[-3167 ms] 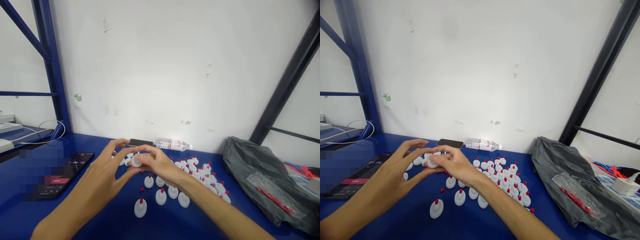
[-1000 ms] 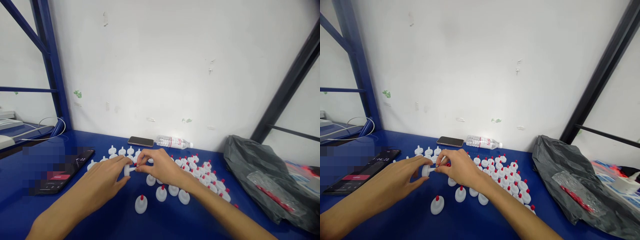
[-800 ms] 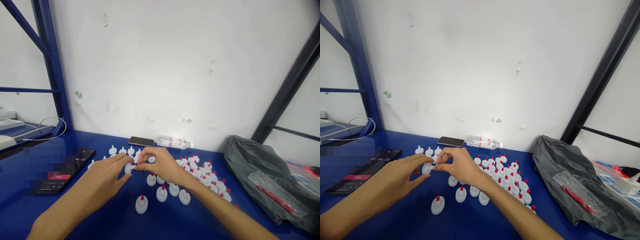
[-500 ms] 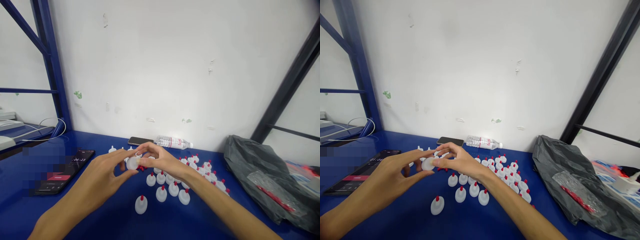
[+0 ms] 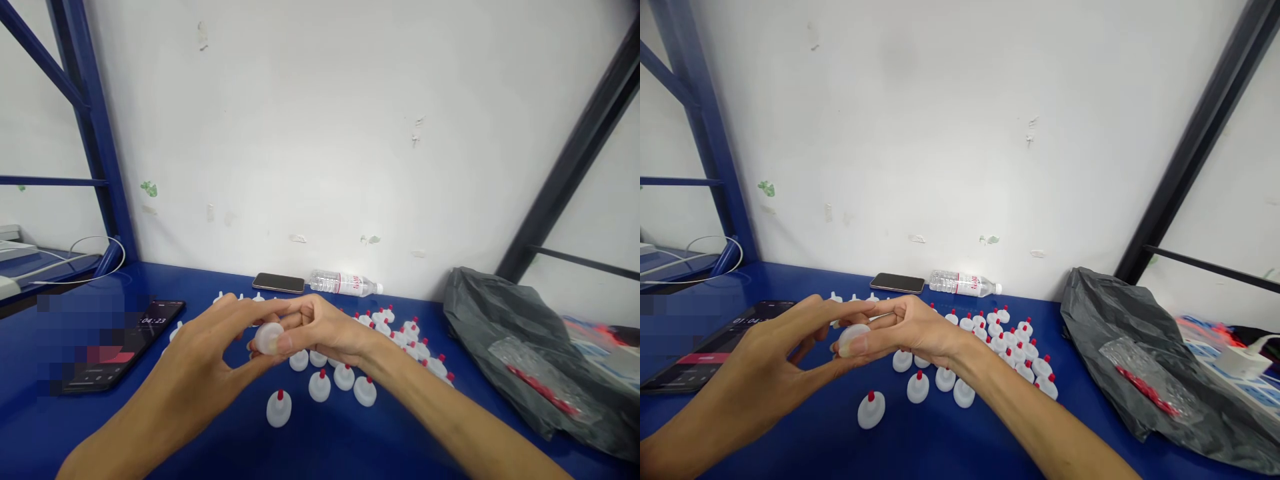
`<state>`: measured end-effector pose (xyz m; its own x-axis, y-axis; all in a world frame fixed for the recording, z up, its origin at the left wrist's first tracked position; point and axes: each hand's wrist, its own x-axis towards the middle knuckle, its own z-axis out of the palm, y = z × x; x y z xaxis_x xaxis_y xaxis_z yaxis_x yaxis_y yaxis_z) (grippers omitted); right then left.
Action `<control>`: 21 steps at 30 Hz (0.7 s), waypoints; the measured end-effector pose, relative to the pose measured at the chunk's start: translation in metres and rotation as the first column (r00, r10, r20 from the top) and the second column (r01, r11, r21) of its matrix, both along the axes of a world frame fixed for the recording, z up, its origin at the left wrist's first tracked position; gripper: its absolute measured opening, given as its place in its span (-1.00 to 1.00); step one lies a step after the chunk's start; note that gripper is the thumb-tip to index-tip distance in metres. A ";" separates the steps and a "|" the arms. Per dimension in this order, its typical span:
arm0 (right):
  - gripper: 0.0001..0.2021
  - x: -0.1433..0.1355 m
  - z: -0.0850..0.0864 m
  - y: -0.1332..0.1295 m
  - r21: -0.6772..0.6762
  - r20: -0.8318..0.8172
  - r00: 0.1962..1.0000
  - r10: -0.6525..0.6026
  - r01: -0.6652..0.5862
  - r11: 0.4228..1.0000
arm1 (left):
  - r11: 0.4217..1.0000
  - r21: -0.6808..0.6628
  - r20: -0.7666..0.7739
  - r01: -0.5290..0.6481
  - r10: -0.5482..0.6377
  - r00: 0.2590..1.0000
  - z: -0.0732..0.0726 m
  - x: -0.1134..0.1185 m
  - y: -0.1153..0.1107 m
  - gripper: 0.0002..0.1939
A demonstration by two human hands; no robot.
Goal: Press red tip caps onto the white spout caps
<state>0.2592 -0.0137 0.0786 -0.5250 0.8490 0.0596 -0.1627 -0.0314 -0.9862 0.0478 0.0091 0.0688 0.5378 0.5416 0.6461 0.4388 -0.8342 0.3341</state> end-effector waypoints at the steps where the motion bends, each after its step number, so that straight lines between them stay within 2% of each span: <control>1: -0.55 0.000 0.000 -0.001 0.011 0.015 1.000 -0.002 0.002 1.000 | 1.000 0.004 -0.004 0.001 -0.001 1.000 0.001 0.001 -0.001 -0.64; 6: -0.50 -0.003 0.001 -0.003 0.006 0.036 0.997 -0.074 0.074 0.997 | 1.000 0.020 -0.004 0.002 -0.002 1.000 0.000 0.002 -0.001 -0.62; 11: -0.49 -0.005 0.001 0.001 0.036 -0.023 0.997 -0.078 0.079 0.996 | 0.999 0.052 0.007 0.004 -0.005 1.000 0.000 -0.001 0.004 -0.60; 13: -0.51 -0.001 0.004 0.005 0.078 -0.044 0.984 -0.170 0.173 0.982 | 0.997 0.070 0.023 -0.043 0.042 0.999 0.004 -0.006 0.007 -0.62; 15: -0.58 0.007 0.008 0.010 0.133 0.009 0.951 -0.308 0.305 0.943 | 0.987 0.079 0.018 -0.142 0.141 0.990 0.010 -0.015 0.010 -0.68; 17: -0.66 0.021 0.012 0.016 0.272 0.197 0.854 -0.482 0.425 0.863 | 0.963 0.064 0.016 -0.262 0.261 0.965 0.018 -0.026 0.012 -0.68; 18: -0.66 0.029 0.013 0.019 0.382 0.324 0.753 -0.574 0.451 0.807 | 0.941 0.051 0.018 -0.334 0.333 0.943 0.022 -0.032 0.013 -0.66; 19: -0.64 0.038 0.013 0.022 0.528 0.434 0.594 -0.677 0.441 0.726 | 0.911 0.047 0.021 -0.411 0.410 0.912 0.025 -0.038 0.014 -0.65; 20: -0.63 0.047 0.013 0.026 0.591 0.467 0.505 -0.726 0.432 0.681 | 0.875 0.049 0.019 -0.482 0.482 0.876 0.028 -0.044 0.016 -0.62; 21: -0.62 0.056 0.011 0.030 0.629 0.483 0.450 -0.751 0.418 0.655 | 0.842 0.051 0.004 -0.537 0.537 0.843 0.029 -0.050 0.018 -0.60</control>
